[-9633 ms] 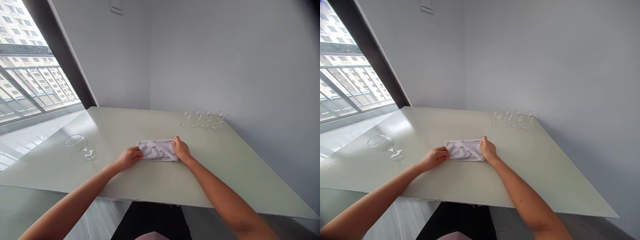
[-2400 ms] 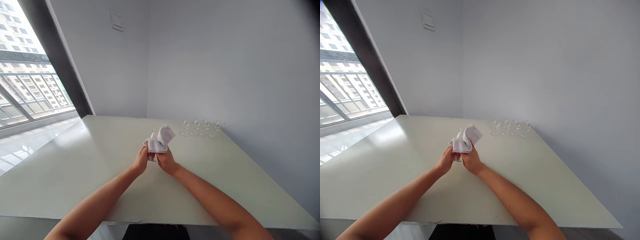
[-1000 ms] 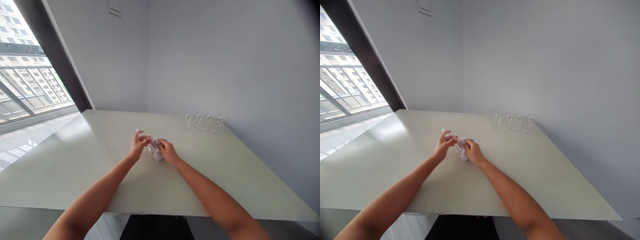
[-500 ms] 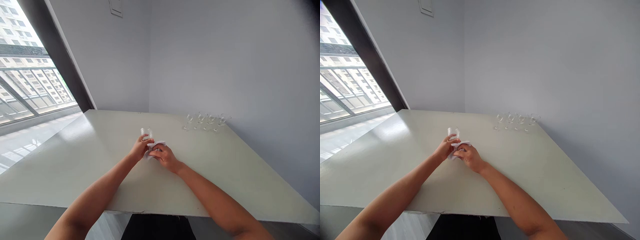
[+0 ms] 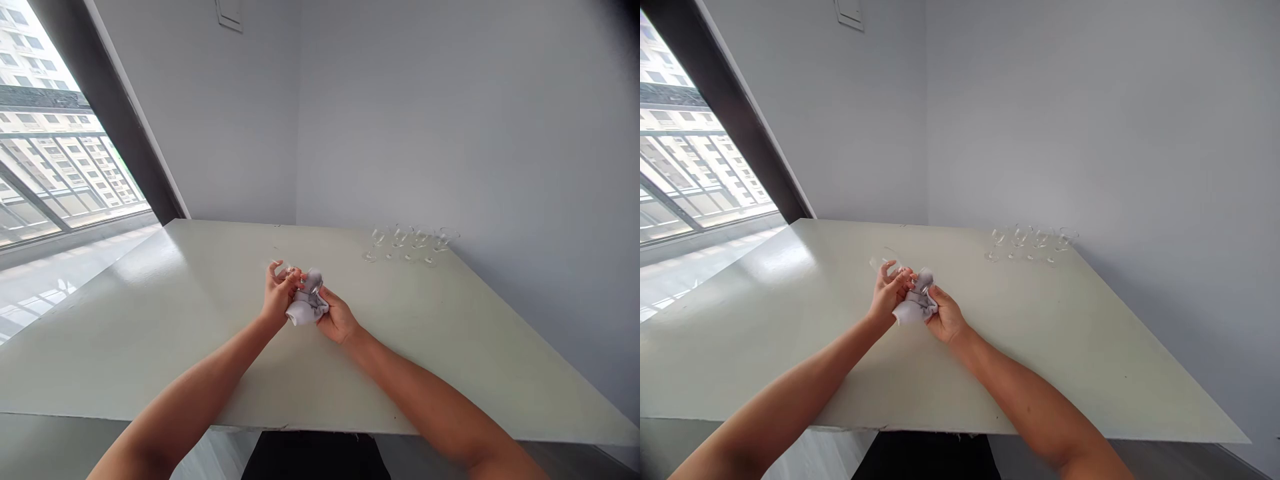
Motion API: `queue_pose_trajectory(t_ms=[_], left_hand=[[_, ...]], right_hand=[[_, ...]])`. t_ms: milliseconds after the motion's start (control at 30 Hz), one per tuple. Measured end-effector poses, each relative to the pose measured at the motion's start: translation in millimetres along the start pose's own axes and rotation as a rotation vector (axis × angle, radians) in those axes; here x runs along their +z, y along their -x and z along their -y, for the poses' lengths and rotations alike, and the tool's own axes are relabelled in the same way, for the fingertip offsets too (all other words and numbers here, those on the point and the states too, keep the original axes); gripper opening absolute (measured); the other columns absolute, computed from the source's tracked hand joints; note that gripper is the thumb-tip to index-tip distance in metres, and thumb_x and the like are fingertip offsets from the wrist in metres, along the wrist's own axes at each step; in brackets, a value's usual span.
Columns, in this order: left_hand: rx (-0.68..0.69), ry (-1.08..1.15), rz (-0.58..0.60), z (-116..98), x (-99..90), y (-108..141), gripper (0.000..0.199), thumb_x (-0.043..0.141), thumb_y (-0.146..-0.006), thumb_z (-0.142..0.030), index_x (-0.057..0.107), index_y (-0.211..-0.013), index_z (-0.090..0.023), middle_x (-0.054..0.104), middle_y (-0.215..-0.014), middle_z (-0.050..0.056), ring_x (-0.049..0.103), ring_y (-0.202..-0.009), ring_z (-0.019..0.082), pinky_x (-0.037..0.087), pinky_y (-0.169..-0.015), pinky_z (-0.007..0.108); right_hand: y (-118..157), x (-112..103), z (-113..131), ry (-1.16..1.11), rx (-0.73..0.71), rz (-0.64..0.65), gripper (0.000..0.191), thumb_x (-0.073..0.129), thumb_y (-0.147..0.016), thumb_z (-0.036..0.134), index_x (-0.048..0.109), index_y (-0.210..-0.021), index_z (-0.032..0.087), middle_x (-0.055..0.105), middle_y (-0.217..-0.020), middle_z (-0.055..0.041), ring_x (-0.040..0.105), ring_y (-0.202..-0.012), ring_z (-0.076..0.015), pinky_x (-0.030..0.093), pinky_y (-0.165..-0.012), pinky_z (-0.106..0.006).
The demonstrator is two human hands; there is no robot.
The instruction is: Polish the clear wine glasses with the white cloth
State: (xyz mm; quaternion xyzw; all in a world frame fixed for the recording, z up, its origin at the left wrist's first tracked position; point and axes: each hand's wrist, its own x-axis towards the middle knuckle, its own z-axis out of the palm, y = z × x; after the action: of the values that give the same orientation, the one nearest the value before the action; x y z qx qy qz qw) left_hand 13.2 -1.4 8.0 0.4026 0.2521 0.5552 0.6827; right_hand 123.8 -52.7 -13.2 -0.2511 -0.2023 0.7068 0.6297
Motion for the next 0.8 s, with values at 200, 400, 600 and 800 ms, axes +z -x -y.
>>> queue_pose_trajectory(t_ms=[200,400,600,800], left_hand=[[0.312,-0.317,0.080,8,-0.2,5,0.058,0.069,-0.065,-0.022,0.030,-0.107,-0.027,0.056,-0.076,-0.005,0.060,-0.073,0.011,0.047,-0.072,0.029],[0.409,-0.433,0.029,13,-8.1,1,0.055,0.065,-0.069,-0.021,0.028,-0.109,-0.026,0.056,-0.080,-0.003,0.061,-0.073,0.012,0.047,-0.074,0.032],[0.516,-0.545,-0.082,5,-21.1,-14,0.056,0.066,-0.067,-0.021,0.028,-0.109,-0.025,0.056,-0.082,-0.002,0.060,-0.077,0.012,0.045,-0.080,0.034],[0.484,-0.736,-0.188,-3,-20.3,-15,0.056,0.065,-0.067,-0.024,0.031,-0.111,-0.023,0.058,-0.083,0.000,0.058,-0.079,0.013,0.044,-0.077,0.033]], right_hand=[[0,-1,0,-0.129,0.100,-0.179,0.012,0.048,-0.083,0.022,0.059,-0.086,0.019,0.065,-0.079,-0.0017,0.060,-0.070,-0.0133,0.050,-0.061,-0.025],[-6,-11,-6,-0.025,0.191,-0.184,0.022,0.044,-0.084,0.032,0.058,-0.091,0.016,0.064,-0.076,-0.0030,0.059,-0.065,-0.0152,0.047,-0.057,-0.027],[-5,-20,-1,0.579,0.185,-0.096,0.025,0.046,-0.082,0.035,0.058,-0.087,0.014,0.062,-0.072,-0.0042,0.057,-0.065,-0.0155,0.044,-0.066,-0.030],[11,-9,28,1.810,-0.324,-0.149,0.039,0.049,-0.081,0.042,0.052,-0.115,0.023,0.058,-0.101,-0.0071,0.052,-0.089,-0.0206,0.039,-0.077,-0.035]])
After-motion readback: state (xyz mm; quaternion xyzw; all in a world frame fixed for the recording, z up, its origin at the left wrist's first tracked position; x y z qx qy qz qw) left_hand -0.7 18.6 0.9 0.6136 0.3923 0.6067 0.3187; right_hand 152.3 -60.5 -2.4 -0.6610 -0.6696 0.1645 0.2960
